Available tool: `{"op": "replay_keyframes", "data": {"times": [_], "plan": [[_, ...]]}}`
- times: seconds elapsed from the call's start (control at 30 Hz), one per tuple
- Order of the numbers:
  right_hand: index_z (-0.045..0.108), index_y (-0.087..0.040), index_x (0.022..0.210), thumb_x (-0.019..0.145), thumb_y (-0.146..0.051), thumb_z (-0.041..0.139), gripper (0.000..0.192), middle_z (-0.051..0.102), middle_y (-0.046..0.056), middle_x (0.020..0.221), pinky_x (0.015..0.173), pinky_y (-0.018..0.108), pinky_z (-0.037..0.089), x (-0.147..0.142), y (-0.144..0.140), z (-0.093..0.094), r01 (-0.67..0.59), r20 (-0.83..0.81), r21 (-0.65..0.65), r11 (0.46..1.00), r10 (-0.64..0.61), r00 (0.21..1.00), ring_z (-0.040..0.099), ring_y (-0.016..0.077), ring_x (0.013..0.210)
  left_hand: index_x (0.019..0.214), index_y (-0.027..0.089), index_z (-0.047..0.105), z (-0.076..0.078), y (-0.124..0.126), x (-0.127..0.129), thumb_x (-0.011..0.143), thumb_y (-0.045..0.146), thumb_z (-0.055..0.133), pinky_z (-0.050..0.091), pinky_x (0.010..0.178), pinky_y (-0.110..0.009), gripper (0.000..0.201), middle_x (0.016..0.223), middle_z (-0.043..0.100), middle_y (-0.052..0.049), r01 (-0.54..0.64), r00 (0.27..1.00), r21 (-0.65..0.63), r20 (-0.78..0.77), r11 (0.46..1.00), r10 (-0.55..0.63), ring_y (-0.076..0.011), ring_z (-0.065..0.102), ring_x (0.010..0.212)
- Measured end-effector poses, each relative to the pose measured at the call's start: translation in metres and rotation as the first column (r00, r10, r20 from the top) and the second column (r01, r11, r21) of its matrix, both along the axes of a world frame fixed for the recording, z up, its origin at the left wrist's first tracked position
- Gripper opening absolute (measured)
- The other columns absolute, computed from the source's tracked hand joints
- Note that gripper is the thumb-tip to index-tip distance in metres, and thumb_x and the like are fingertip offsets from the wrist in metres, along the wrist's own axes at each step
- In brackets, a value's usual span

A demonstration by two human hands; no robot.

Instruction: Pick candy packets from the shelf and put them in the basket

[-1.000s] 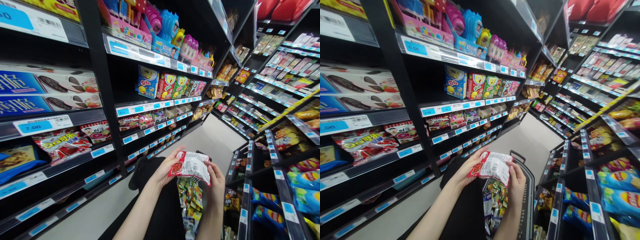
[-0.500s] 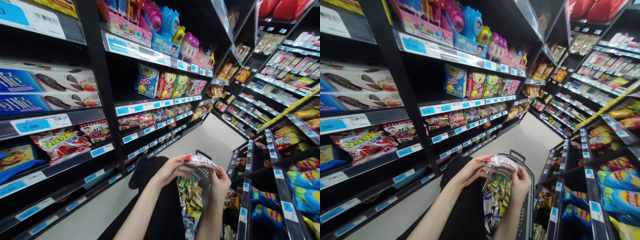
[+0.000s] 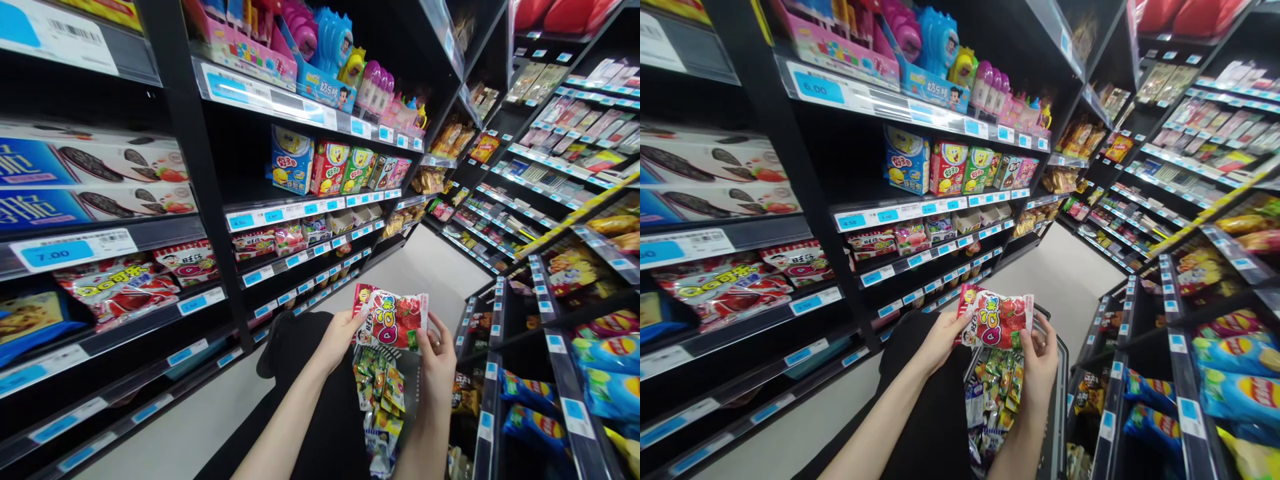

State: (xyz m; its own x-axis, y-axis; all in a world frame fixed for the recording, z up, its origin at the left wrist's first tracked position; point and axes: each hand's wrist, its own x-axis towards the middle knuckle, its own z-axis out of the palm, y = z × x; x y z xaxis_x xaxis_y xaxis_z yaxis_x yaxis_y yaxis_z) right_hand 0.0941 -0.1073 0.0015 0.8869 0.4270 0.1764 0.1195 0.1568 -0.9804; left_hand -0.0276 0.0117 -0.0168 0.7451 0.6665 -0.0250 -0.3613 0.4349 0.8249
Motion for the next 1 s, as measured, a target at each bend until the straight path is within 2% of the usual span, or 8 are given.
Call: {"op": "replay_keyframes", "data": {"times": [0.43, 0.6, 0.67, 0.73, 0.8, 0.87, 0.93, 1.0], "plan": [[0.066, -0.016, 0.075, 0.073, -0.044, 0.069, 0.028, 0.070, 0.004, 0.073, 0.066, 0.032, 0.050, -0.001, -0.007, 0.004, -0.098, 0.036, -0.034, 0.995, 0.099, 0.994, 0.063, 0.0208, 0.069, 0.076, 0.011, 0.072, -0.003, 0.001, 0.002, 0.069, 0.056, 0.069, 0.052, 0.063, -0.033, 0.046, 0.064, 0.072, -0.006, -0.093, 0.993, 0.074, -0.059, 0.993, 0.098, -0.0208, 0.066, 0.058], [0.064, -0.021, 0.103, 0.070, -0.036, 0.075, 0.038, 0.070, 0.005, 0.094, 0.078, 0.034, 0.051, 0.006, -0.023, 0.035, -0.142, 0.090, -0.157, 0.977, 0.157, 0.983, 0.065, 0.0218, 0.086, 0.072, 0.013, 0.073, 0.001, -0.003, -0.005, 0.072, 0.053, 0.067, 0.047, 0.060, -0.026, 0.041, 0.061, 0.069, 0.000, -0.005, 0.978, 0.241, -0.201, 0.970, 0.055, -0.0173, 0.062, 0.060], [0.062, -0.022, 0.109, 0.073, -0.034, 0.073, 0.040, 0.070, 0.005, 0.098, 0.083, 0.035, 0.050, 0.009, -0.029, 0.048, -0.142, 0.289, -0.363, 0.921, 0.256, 0.922, 0.065, 0.0219, 0.093, 0.066, 0.013, 0.073, 0.005, -0.007, -0.006, 0.069, 0.042, 0.073, 0.043, 0.059, -0.022, 0.029, 0.058, 0.067, 0.002, 0.085, 0.965, 0.321, -0.262, 0.943, 0.002, -0.0150, 0.060, 0.059], [0.064, -0.022, 0.105, 0.076, -0.028, 0.070, 0.030, 0.071, 0.004, 0.097, 0.082, 0.032, 0.049, 0.010, -0.031, 0.054, -0.219, 0.358, -0.561, 0.798, 0.472, 0.806, 0.066, 0.0194, 0.090, 0.068, 0.015, 0.075, 0.010, -0.012, -0.004, 0.072, 0.031, 0.073, 0.039, 0.059, -0.020, 0.016, 0.062, 0.069, 0.002, 0.216, 0.938, 0.505, -0.346, 0.835, -0.034, -0.0133, 0.059, 0.061], [0.068, -0.022, 0.094, 0.079, -0.020, 0.067, 0.016, 0.072, 0.001, 0.089, 0.075, 0.025, 0.049, 0.010, -0.033, 0.049, -0.311, 0.311, -0.672, 0.672, 0.637, 0.705, 0.067, 0.0155, 0.081, 0.078, 0.018, 0.077, 0.012, -0.017, -0.001, 0.079, 0.025, 0.066, 0.039, 0.059, -0.020, 0.013, 0.067, 0.072, 0.001, 0.376, 0.889, 0.708, -0.457, 0.597, -0.018, -0.0124, 0.060, 0.061], [0.069, -0.022, 0.085, 0.081, -0.016, 0.064, 0.008, 0.071, -0.002, 0.080, 0.068, 0.021, 0.047, 0.013, -0.036, 0.033, -0.341, 0.273, -0.716, 0.609, 0.694, 0.667, 0.065, 0.0130, 0.074, 0.082, 0.020, 0.076, 0.012, -0.022, 0.002, 0.084, 0.024, 0.060, 0.040, 0.060, -0.021, 0.017, 0.069, 0.073, -0.001, 0.489, 0.842, 0.787, -0.539, 0.377, 0.033, -0.0137, 0.061, 0.061], [0.068, -0.021, 0.080, 0.084, -0.016, 0.062, 0.009, 0.070, -0.002, 0.077, 0.066, 0.021, 0.044, 0.018, -0.042, 0.007, -0.291, 0.273, -0.749, 0.595, 0.678, 0.683, 0.064, 0.0133, 0.072, 0.084, 0.021, 0.076, 0.011, -0.024, 0.005, 0.082, 0.026, 0.062, 0.043, 0.065, -0.025, 0.015, 0.074, 0.074, -0.003, 0.523, 0.815, 0.787, -0.574, 0.328, 0.078, -0.0181, 0.064, 0.069], [0.068, -0.020, 0.083, 0.086, -0.016, 0.059, 0.010, 0.070, 0.000, 0.079, 0.068, 0.024, 0.043, 0.025, -0.050, -0.025, -0.218, 0.265, -0.798, 0.562, 0.652, 0.710, 0.063, 0.0151, 0.074, 0.093, 0.022, 0.074, 0.011, -0.023, 0.007, 0.080, 0.029, 0.064, 0.045, 0.076, -0.028, 0.018, 0.090, 0.075, -0.005, 0.514, 0.802, 0.774, -0.586, 0.370, 0.113, -0.0216, 0.066, 0.084]]}}
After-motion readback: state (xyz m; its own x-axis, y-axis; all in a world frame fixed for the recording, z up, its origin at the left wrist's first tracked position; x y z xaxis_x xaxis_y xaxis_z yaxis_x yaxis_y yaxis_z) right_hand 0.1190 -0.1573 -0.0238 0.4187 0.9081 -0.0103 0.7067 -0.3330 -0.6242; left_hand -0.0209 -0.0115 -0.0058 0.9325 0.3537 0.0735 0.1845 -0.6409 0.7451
